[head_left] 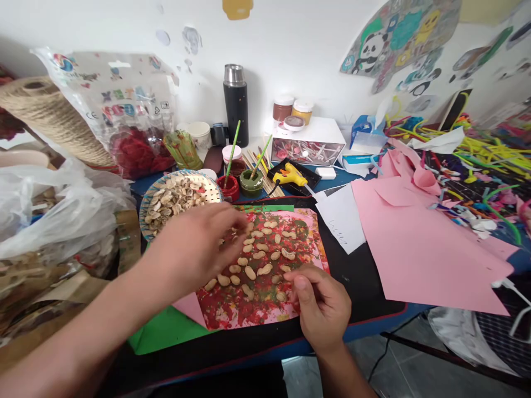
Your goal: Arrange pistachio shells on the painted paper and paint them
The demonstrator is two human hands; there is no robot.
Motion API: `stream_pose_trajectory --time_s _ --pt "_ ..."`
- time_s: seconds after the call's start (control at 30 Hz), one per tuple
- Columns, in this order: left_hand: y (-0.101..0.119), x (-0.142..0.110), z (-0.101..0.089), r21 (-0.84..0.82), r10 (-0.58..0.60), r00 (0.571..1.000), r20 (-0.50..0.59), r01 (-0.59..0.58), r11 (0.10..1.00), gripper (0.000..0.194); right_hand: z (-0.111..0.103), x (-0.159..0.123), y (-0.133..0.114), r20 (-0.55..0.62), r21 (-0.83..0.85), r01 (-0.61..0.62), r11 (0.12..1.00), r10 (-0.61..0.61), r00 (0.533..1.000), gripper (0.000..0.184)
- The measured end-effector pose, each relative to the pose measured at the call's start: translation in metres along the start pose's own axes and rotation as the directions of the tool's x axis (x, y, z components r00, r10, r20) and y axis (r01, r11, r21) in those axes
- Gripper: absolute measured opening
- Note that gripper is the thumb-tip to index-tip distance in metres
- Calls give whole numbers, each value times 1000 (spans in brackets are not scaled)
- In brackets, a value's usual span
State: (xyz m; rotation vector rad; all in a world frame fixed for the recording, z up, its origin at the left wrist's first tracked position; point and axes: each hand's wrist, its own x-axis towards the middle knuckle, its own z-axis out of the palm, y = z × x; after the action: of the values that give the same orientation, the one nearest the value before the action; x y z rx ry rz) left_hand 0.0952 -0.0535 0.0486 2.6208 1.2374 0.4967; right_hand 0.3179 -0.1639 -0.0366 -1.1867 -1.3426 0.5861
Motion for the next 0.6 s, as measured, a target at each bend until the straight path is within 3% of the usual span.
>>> stream_pose_trajectory --time_s 0.1,0.2,0.47,0.6 --pt "23 30 23 41 158 977 145 -166 985 22 0 0 0 -13 -15 3 1000 -3 1000 23" --pt "39 51 41 58 238 938 250 -261 964 16 0 2 0 -16 -49 13 999 -14 1000 24" --pt "47 69 73 100 319 904 283 -359 928 13 2 4 -3 14 -63 50 997 -49 999 23" --pt "46 65 68 50 337 892 303 -368 929 20 -1 7 -5 29 -100 96 990 -93 995 24"
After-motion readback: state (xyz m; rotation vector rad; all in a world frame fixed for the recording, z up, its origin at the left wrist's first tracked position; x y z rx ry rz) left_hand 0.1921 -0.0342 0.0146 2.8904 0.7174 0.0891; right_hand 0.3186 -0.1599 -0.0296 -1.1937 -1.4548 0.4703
